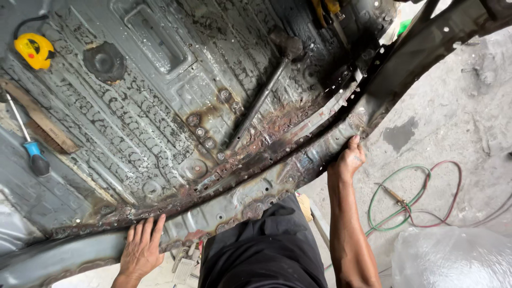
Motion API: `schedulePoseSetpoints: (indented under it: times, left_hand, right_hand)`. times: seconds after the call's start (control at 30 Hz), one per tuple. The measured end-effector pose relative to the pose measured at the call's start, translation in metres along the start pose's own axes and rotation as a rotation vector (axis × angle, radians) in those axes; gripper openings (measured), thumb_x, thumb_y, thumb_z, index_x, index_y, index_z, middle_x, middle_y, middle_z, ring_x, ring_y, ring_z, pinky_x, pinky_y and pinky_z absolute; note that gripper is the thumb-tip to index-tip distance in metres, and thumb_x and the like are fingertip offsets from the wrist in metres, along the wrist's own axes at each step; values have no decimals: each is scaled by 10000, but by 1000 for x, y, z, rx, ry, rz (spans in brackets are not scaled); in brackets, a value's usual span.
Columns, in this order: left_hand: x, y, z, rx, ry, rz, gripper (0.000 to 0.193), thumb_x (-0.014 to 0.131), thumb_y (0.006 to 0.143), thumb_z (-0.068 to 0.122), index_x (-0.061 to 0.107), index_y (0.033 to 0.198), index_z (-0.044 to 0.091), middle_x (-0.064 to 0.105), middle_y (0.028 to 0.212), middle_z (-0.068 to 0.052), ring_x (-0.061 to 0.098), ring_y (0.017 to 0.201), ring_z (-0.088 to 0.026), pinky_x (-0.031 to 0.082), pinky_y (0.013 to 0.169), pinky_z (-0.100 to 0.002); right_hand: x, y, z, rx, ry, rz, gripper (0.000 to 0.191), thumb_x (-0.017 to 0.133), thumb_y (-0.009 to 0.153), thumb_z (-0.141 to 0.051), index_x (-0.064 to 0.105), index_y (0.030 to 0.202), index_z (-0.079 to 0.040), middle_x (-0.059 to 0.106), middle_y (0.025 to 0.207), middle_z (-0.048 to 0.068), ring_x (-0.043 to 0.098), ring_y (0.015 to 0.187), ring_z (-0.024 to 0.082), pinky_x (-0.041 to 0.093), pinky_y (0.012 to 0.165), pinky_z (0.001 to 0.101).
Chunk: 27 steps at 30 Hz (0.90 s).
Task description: The person works under a stripped car body on a lift, fitting a metal panel against the rear floor and frame rail. They press the panel into place, tap and hammer it to shape it, and run their hands along the frame to check the fit while moving around the vehicle.
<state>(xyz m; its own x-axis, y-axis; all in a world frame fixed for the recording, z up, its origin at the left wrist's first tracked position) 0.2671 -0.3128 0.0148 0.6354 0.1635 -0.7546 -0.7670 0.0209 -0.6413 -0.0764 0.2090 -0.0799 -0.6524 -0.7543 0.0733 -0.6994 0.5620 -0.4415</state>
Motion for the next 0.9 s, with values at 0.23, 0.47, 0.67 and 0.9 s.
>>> schedulePoseSetpoints:
  times: [0.23,0.47,0.67,0.9]
  left_hand:
    - [-8,3,2,23,-58,141,1081,826,603,300,344,1555,122,491,1385,-207,469,1244,-398,332,1109,-553]
    - [5,1,-2,1,-1,33,1167,833,529,256,320,1572,158,472,1452,-191,455,1282,-383,319,1139,-539]
    - [12,10,6,-9,-25,94,1129,848,533,297,371,1544,139,482,1394,-219,467,1256,-413,329,1120,-572]
    - [24,10,6,-26,50,79,1112,854,560,307,378,1554,159,492,1437,-181,480,1260,-378,337,1120,-567]
  right_hand:
    - [3,19,12,-61,-107,-30,333,611,1139,-267,651,1109,63,666,1031,109,592,916,209,527,870,381]
    - [3,3,-2,69,69,-72,336,529,1063,-270,649,1188,18,715,1130,118,696,1001,241,586,954,401]
    - [20,19,24,186,165,-101,394,516,1076,-310,640,1257,17,704,1194,125,678,1086,283,554,1027,448]
    - [15,26,31,164,181,-172,404,570,1037,-325,645,1283,-12,701,1225,100,671,1135,282,542,1063,465]
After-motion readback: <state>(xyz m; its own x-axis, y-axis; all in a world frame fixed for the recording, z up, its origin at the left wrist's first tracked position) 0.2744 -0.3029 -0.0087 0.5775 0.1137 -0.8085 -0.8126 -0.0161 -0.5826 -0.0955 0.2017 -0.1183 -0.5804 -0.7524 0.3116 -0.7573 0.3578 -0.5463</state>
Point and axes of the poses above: each hand's wrist, its own y-axis towards the middle knuckle, its own x-axis out of the palm, z = x × y, the point moved 5 cm from there along y, towards the middle knuckle
